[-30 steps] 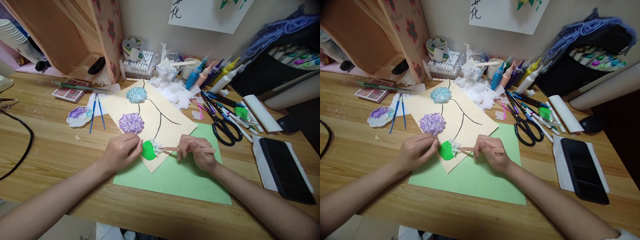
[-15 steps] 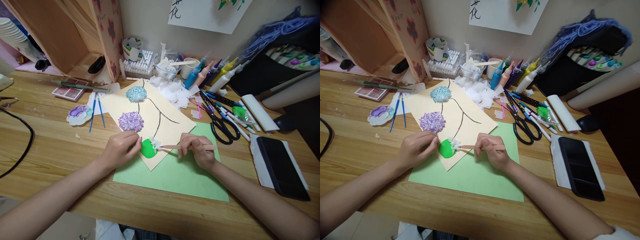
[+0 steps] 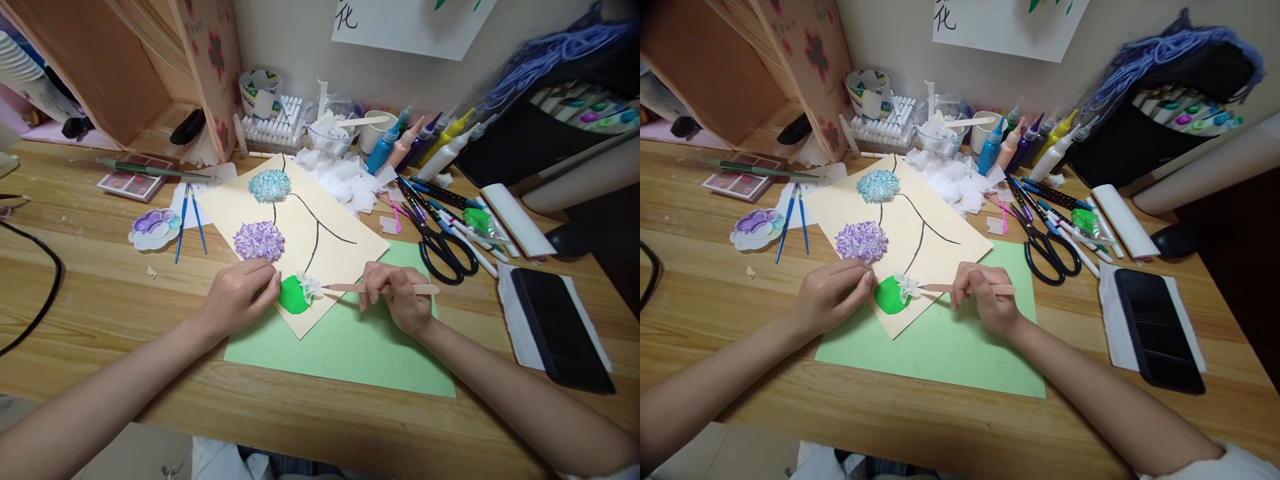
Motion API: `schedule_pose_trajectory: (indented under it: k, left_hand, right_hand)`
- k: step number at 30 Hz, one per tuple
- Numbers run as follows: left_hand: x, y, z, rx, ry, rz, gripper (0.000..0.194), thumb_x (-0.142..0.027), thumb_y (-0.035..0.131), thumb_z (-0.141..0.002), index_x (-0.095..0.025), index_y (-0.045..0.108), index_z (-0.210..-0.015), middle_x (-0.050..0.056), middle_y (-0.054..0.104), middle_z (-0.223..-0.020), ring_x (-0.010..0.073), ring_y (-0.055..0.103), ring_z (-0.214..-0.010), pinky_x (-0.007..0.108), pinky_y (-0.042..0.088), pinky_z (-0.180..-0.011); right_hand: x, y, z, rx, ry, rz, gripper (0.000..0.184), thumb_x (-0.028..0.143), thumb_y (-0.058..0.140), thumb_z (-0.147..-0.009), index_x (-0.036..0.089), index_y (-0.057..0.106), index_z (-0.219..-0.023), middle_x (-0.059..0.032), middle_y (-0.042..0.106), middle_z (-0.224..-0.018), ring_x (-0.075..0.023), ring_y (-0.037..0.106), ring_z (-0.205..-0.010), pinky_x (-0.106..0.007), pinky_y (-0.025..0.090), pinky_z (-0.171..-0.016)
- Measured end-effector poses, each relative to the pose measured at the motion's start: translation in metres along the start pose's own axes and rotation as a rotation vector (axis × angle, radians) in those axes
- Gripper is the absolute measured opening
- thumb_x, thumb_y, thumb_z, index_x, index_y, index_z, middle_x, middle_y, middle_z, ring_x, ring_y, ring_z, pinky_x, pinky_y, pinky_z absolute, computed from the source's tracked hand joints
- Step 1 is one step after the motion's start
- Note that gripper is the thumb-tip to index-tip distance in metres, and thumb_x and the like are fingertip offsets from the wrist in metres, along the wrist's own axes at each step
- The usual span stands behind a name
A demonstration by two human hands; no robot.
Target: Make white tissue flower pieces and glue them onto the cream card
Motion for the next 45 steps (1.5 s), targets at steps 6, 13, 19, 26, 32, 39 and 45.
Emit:
schedule_pose_trajectory:
  k: [6, 13, 19, 26, 32, 39, 45]
  left_hand:
    - [0.0001, 0.0008, -0.0006, 0.000, -0.005, -0.013, 0.027, -0.020, 0.042, -0.089, -0.017, 0.056, -0.066, 0.002, 0.059, -0.066, 0.0112, 0.053, -0.062, 0.023, 0.040, -0.060]
    - [0.0006, 0.0014, -0.0013, -0.013, 0.007, -0.017, 0.027, -0.020, 0.043, -0.089, -0.017, 0.056, -0.066, 0.002, 0.060, -0.066, 0.0113, 0.053, -0.062, 0.023, 0.040, -0.059]
    - [-0.0013, 0.0005, -0.0010, -0.030, 0.007, -0.023, 0.028, -0.021, 0.045, -0.088, -0.018, 0.057, -0.064, 0.000, 0.061, -0.064, 0.0103, 0.054, -0.059, 0.022, 0.040, -0.058]
    - [-0.0026, -0.0019, -0.0015, -0.039, 0.022, -0.050, 0.027, -0.021, 0.046, -0.087, -0.018, 0.059, -0.064, -0.001, 0.062, -0.064, 0.0098, 0.055, -0.058, 0.021, 0.039, -0.056]
    - [-0.0019, 0.0001, -0.0006, -0.043, 0.029, -0.063, 0.025, -0.022, 0.047, -0.087, -0.018, 0.059, -0.066, -0.001, 0.065, -0.070, 0.0099, 0.057, -0.062, 0.021, 0.041, -0.059]
    - [-0.0017, 0.0004, 0.0006, -0.048, 0.028, -0.052, 0.024, -0.022, 0.047, -0.087, -0.018, 0.060, -0.067, 0.000, 0.067, -0.075, 0.0105, 0.060, -0.066, 0.021, 0.043, -0.062]
    - [-0.0029, 0.0003, -0.0018, -0.022, 0.012, -0.052, 0.026, -0.022, 0.046, -0.087, -0.019, 0.060, -0.066, 0.000, 0.067, -0.074, 0.0105, 0.059, -0.065, 0.022, 0.043, -0.061]
  right_hand:
    - [-0.0008, 0.0052, 0.0001, 0.158, 0.045, 0.107, 0.045, 0.039, 0.035, -0.094, 0.017, 0.060, -0.063, -0.0042, 0.060, -0.057, -0.0148, 0.052, -0.055, -0.030, 0.039, -0.054]
    - [-0.0002, 0.0069, -0.0004, 0.200, 0.023, 0.186, 0.044, 0.036, 0.035, -0.094, 0.017, 0.061, -0.064, -0.0044, 0.061, -0.060, -0.0150, 0.055, -0.058, -0.030, 0.041, -0.057]
    - [-0.0011, 0.0062, -0.0007, 0.143, 0.103, 0.151, 0.044, 0.034, 0.035, -0.095, 0.017, 0.060, -0.063, -0.0031, 0.061, -0.059, -0.0139, 0.055, -0.056, -0.029, 0.040, -0.056]
    - [-0.0080, 0.0076, -0.0019, 0.035, 0.334, 0.018, 0.044, 0.040, 0.036, -0.094, 0.017, 0.053, -0.060, -0.0015, 0.060, -0.055, -0.0137, 0.059, -0.054, -0.027, 0.041, -0.053]
    - [-0.0052, 0.0078, -0.0014, 0.038, 0.288, -0.009, 0.045, 0.043, 0.037, -0.093, 0.017, 0.055, -0.061, -0.0025, 0.061, -0.054, -0.0141, 0.060, -0.053, -0.027, 0.041, -0.050]
    - [-0.0026, 0.0063, 0.0015, 0.071, 0.208, 0.073, 0.047, 0.043, 0.036, -0.093, 0.017, 0.057, -0.060, -0.0035, 0.061, -0.056, -0.0137, 0.057, -0.054, -0.028, 0.042, -0.052]
    - [-0.0018, 0.0089, 0.0002, 0.088, 0.200, 0.112, 0.045, 0.040, 0.036, -0.094, 0.017, 0.056, -0.061, -0.0037, 0.062, -0.058, -0.0134, 0.056, -0.055, -0.028, 0.042, -0.055]
Point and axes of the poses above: each hand's wrist, its own z-axis away from the middle knuckle, its own y-axis out of the palm, x = y × z, the point moved 4 cm from there along -z, towards the middle knuckle
